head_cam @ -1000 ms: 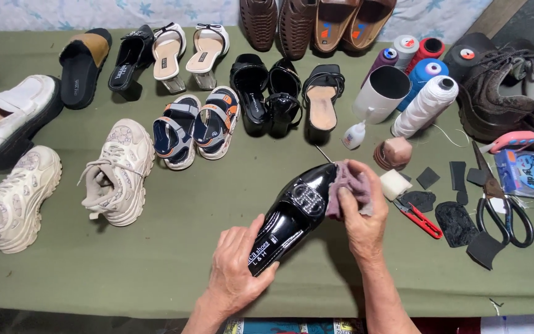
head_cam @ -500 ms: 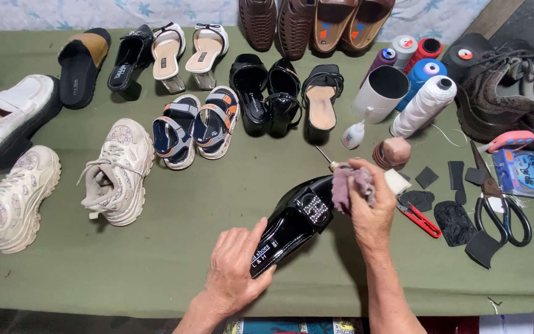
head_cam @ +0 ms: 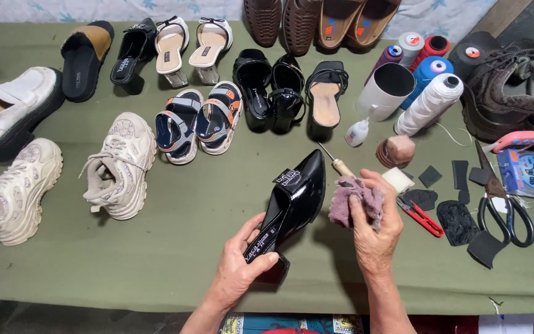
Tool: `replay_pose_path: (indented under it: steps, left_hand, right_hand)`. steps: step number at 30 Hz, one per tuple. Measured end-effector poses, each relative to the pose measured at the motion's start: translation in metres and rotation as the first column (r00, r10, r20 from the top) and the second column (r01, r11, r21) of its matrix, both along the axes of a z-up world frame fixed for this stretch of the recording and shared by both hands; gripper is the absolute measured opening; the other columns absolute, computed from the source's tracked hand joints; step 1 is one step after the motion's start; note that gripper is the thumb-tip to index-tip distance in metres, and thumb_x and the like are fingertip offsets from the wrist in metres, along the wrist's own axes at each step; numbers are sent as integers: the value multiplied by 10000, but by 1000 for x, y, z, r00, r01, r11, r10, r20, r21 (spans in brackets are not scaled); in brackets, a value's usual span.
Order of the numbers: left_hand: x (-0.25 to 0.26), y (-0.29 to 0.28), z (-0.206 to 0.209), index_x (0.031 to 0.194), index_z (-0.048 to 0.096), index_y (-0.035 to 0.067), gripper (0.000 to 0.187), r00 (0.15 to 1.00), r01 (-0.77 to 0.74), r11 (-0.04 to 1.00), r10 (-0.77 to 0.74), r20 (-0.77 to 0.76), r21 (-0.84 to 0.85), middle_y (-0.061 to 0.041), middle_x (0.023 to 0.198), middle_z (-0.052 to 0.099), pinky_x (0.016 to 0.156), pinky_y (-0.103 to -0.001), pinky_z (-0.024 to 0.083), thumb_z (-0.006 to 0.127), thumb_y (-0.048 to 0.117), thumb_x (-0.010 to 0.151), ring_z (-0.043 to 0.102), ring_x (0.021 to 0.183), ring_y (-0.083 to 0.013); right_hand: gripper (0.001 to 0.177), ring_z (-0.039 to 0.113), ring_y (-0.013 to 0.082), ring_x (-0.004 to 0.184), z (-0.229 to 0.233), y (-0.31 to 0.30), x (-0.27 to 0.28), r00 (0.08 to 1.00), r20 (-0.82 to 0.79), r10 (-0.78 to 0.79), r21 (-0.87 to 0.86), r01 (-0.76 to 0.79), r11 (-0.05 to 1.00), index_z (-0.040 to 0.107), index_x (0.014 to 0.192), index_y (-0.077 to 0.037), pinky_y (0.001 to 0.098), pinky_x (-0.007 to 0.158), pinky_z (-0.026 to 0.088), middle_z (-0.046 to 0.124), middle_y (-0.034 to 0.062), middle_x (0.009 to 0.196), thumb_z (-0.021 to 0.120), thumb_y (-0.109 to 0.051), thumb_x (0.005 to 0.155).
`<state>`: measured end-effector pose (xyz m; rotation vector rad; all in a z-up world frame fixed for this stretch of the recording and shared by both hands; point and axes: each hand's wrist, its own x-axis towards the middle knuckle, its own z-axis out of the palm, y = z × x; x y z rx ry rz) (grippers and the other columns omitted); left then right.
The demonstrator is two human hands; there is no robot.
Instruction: The person cleans a black high-heeled shoe by applying a liquid from a small bottle to the sole and heel, then wiping the surfaces with a cloth. They then pick up a black strappy sandal and wipe it with the same cloth.
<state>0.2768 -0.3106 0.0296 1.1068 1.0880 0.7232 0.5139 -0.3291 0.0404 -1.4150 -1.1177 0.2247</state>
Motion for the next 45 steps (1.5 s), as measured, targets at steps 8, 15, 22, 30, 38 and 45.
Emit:
replay_pose_path:
  steps: [8,15,22,30,38,45]
  left_hand:
    - [-3,-3,-3,1465,557,170,826,992,38,988,-19,-124,148,-57,1270,763,1098,-305,477,786,305,683,657,1247,-189]
    - [-4,-1,0,1468,560,76,821,998,-41,999,42,44,-9,-104,1205,739,920,-277,535,769,207,685,657,1001,-151]
    - [-4,0,9,1463,585,128,823,998,-52,998,53,-31,25,-93,1063,735,867,-259,555,780,254,673,644,867,-139]
    - [-13,3,2,1472,553,146,824,993,-85,992,92,-78,98,-86,1390,691,1140,-321,430,772,284,690,586,1332,-221]
    - [-8,0,7,1464,553,130,805,992,-42,989,58,-109,142,-76,1039,757,843,-249,551,779,243,700,687,838,-140]
    - [-17,13,12,1474,558,97,811,966,-223,957,242,-88,187,-113,1127,739,956,-255,500,783,201,701,683,1001,-166]
  right_hand:
    - [215,646,315,1246,1,6,-4,961,259,94,-25,-91,996,625,1181,-66,421,1109,505,612,188,1352,662,-103,973]
    - [207,641,144,1069,-7,2,15,954,-277,-118,-59,106,993,626,1191,-75,261,961,527,664,50,1215,623,-122,990]
    - [365,712,237,1076,-21,-2,7,995,14,98,-165,-95,982,585,1296,-77,316,930,593,702,141,1249,633,-181,949]
    - [321,700,234,1028,-30,-5,-16,946,228,230,-157,-197,968,614,1267,-69,328,960,533,706,102,1184,667,-136,958]
    - [325,677,266,1042,-12,-8,-27,927,337,164,-29,-163,986,599,1260,-46,341,947,531,653,142,1165,640,-233,998]
    - [462,606,317,1037,-53,3,-30,870,404,283,-257,-188,948,537,1317,-52,434,854,502,606,159,1206,649,-329,965]
